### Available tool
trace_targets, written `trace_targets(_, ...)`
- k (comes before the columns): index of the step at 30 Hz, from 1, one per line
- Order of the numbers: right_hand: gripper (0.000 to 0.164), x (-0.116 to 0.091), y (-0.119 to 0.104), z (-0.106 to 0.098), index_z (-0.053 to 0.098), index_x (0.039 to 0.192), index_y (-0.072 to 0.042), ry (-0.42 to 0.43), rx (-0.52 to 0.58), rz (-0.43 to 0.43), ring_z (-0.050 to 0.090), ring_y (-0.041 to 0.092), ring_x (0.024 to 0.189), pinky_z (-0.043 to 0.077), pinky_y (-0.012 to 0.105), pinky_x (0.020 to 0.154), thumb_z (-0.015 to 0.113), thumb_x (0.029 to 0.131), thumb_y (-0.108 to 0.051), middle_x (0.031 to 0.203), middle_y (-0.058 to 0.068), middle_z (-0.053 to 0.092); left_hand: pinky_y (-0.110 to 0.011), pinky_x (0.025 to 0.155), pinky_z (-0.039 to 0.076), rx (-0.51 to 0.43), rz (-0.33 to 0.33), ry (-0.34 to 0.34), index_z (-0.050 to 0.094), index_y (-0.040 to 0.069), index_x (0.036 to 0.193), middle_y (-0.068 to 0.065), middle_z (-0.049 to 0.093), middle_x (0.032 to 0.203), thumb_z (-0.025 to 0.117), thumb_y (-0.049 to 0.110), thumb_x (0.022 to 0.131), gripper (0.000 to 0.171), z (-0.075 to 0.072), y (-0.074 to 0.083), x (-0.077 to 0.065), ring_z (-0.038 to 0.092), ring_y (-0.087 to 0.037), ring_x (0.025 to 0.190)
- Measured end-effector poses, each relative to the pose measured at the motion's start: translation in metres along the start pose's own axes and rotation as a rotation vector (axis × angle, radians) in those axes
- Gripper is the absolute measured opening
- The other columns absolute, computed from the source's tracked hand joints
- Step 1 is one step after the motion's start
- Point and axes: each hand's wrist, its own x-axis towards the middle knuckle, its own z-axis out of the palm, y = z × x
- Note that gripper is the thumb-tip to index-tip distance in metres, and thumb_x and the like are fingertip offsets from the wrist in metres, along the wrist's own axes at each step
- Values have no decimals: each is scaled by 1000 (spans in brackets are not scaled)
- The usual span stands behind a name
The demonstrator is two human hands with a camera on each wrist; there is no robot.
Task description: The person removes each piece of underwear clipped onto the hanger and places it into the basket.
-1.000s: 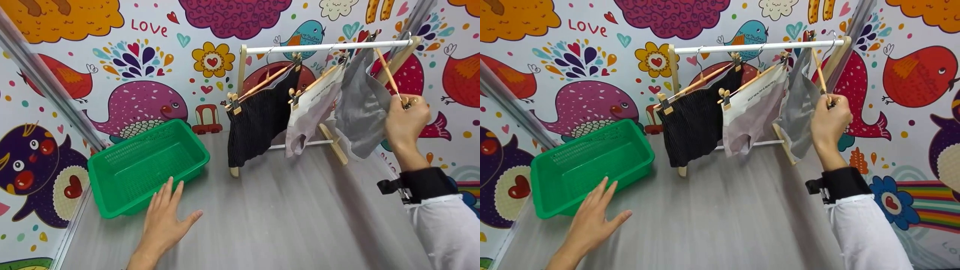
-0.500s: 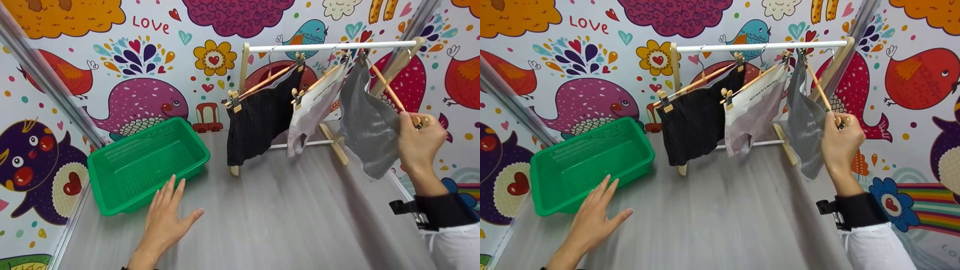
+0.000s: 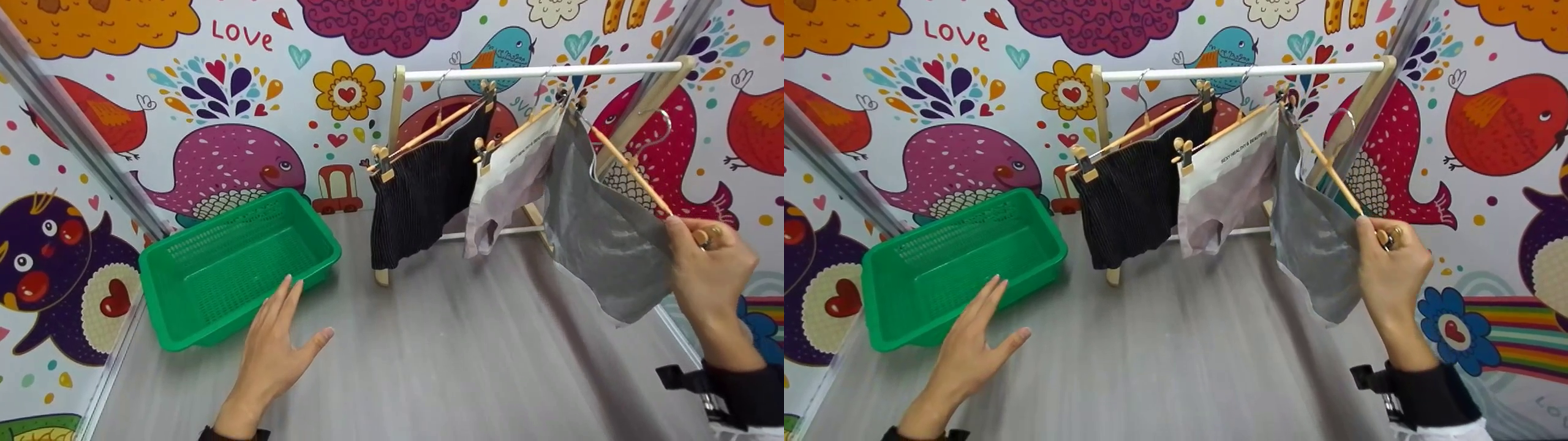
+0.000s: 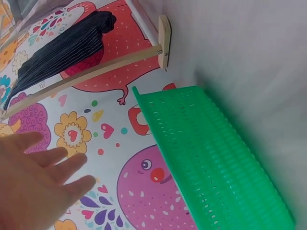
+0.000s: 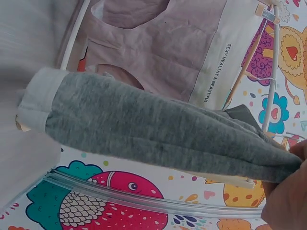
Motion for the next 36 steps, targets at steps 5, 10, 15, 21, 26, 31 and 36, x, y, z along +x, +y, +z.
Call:
trace_targets(5, 21, -11, 13, -13, 71, 111, 6, -26, -74, -28, 51, -1, 66, 43, 4, 62, 69, 102, -14, 84, -27, 58, -72, 118, 22, -18, -19, 11, 36, 5, 163, -16, 28, 170, 75, 56, 93, 94, -4, 3, 3, 31, -45, 152)
trace_targets(10, 23, -15, 32, -26, 71, 113, 6, -46, -114, -14, 58, -13, 81, 46, 3, 75, 68, 103, -14, 97, -21, 67, -73, 116, 24, -24, -29, 11, 35, 6, 163, -16, 27, 170, 74, 57, 93, 94, -4, 4, 4, 30, -45, 152)
trace_targets(15, 18, -12, 42, -38, 74, 109, 6, -78, -94, -45, 59, -14, 83, 46, 3, 74, 70, 101, -9, 95, -28, 60, -72, 116, 26, -50, -13, 31, 37, 5, 162, -16, 29, 170, 76, 53, 93, 92, -2, 4, 3, 30, -44, 152)
trace_targets(21, 21, -11, 40, -49, 74, 112, 8, -137, -118, -21, 58, -13, 78, 46, 3, 69, 67, 103, -10, 92, -30, 58, -71, 115, 27, -78, -2, 33, 37, 5, 162, -15, 28, 170, 77, 50, 93, 92, 1, 5, 3, 29, -42, 153)
trace_targets(26, 17, -14, 37, -54, 74, 108, 7, -180, -114, -8, 57, -7, 69, 46, 5, 62, 66, 103, -7, 88, -26, 61, -72, 115, 28, -81, -8, 33, 37, 6, 162, -13, 28, 170, 78, 49, 93, 91, 0, 6, 3, 30, -42, 153)
trace_targets(31, 10, -18, 37, -59, 76, 102, 2, -213, -69, -21, 61, -6, 71, 49, 5, 68, 66, 101, 1, 87, -27, 65, -73, 114, 28, -94, -3, 37, 37, 6, 162, -13, 29, 170, 77, 50, 93, 91, -1, 9, 1, 31, -41, 153)
trace_targets(36, 9, -23, 33, -61, 76, 100, 8, -249, -65, -67, 60, -5, 67, 49, 5, 68, 68, 98, 6, 83, -24, 65, -73, 115, 28, -99, 11, 59, 38, 6, 162, -13, 31, 170, 78, 49, 93, 90, -3, 12, 0, 33, -43, 152)
